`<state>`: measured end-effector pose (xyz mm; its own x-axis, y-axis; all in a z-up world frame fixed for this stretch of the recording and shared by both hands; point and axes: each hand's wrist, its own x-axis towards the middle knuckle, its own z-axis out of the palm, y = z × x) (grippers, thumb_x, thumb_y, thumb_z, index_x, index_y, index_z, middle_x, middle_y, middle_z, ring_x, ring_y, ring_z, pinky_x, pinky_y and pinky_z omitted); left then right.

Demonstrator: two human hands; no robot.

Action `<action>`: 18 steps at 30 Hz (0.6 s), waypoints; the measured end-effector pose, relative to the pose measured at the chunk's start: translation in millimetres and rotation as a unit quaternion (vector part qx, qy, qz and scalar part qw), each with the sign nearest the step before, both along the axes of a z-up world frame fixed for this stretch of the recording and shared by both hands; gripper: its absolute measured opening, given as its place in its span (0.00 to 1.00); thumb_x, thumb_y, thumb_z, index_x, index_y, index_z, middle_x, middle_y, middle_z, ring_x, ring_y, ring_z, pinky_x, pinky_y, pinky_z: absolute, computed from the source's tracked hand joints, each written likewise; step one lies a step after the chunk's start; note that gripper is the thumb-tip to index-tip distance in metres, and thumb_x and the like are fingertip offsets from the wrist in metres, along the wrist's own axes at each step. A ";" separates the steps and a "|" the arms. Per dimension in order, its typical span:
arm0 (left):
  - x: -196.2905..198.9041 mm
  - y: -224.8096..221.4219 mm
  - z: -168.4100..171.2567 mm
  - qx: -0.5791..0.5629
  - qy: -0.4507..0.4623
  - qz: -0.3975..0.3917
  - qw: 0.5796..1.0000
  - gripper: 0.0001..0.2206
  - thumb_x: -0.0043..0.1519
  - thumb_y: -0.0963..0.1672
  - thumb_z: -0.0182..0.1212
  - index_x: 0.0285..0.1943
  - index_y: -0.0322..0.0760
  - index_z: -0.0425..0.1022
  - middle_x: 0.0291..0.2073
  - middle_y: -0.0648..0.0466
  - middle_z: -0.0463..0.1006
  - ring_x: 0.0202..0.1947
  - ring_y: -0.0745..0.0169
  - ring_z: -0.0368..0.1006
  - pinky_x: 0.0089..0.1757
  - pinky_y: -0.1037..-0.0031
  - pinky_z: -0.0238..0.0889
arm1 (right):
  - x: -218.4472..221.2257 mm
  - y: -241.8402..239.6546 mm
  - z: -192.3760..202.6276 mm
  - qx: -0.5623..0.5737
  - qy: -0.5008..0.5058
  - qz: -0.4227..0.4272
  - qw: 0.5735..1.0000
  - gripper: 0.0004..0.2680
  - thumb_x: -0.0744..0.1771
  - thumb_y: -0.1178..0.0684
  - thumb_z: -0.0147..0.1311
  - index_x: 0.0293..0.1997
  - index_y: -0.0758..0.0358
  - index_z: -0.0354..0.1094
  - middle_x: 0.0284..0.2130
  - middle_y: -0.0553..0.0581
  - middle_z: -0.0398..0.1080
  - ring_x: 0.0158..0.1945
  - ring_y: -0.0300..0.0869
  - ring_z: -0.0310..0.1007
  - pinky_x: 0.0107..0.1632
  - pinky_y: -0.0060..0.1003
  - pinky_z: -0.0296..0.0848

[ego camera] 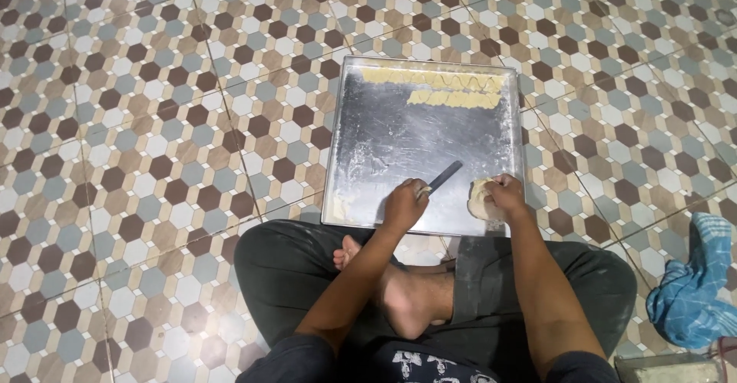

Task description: Rolling out small portions of dough on a metal tray and cutting them into uniform triangular shapes using a metal rod.

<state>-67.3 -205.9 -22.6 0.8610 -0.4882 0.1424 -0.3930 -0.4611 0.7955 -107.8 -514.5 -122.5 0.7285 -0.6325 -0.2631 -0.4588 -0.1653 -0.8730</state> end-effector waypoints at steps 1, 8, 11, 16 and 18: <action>-7.6 -5.3 11.7 -0.024 0.036 -0.010 0.999 0.08 0.61 0.42 0.58 0.47 0.39 0.78 0.33 0.43 0.79 0.39 0.36 0.80 0.41 0.53 0.73 | -1.2 0.1 1.4 0.014 0.000 0.000 1.000 0.13 0.64 0.55 0.57 0.49 0.76 0.70 0.33 0.70 0.70 0.32 0.50 0.79 0.30 0.37 0.73; -13.9 -96.9 -50.3 -0.357 0.498 -0.001 0.791 0.19 0.58 0.42 0.48 0.60 0.35 0.66 0.40 0.52 0.78 0.41 0.61 0.80 0.40 0.73 0.70 | 2.0 -1.0 -9.5 0.007 -0.004 -0.002 1.000 0.12 0.63 0.55 0.60 0.47 0.72 0.74 0.32 0.68 0.72 0.32 0.50 0.80 0.32 0.39 0.74; -12.9 -117.4 -56.1 -0.358 0.509 0.032 0.782 0.13 0.60 0.47 0.55 0.25 0.37 0.67 0.19 0.53 0.70 0.21 0.62 0.71 0.25 0.78 0.59 | -13.8 37.4 53.7 -0.108 0.077 0.049 0.990 0.11 0.65 0.49 0.59 0.46 0.65 0.75 0.36 0.68 0.77 0.44 0.57 0.80 0.43 0.47 0.73; -6.8 -119.6 -31.8 0.011 0.144 -0.056 0.988 0.17 0.63 0.52 0.59 0.44 0.36 0.80 0.32 0.42 0.82 0.40 0.40 0.81 0.39 0.56 0.72 | -6.7 55.8 79.6 -0.221 0.121 0.081 0.964 0.10 0.67 0.53 0.59 0.49 0.67 0.71 0.41 0.70 0.77 0.51 0.61 0.78 0.51 0.54 0.74; -7.3 -115.4 -6.2 0.160 -0.046 -0.108 0.980 0.13 0.65 0.48 0.56 0.46 0.34 0.78 0.31 0.41 0.83 0.38 0.41 0.82 0.37 0.55 0.75 | -4.5 54.6 76.6 -0.243 0.121 0.074 0.959 0.09 0.68 0.52 0.58 0.46 0.68 0.72 0.38 0.71 0.77 0.49 0.63 0.78 0.50 0.56 0.75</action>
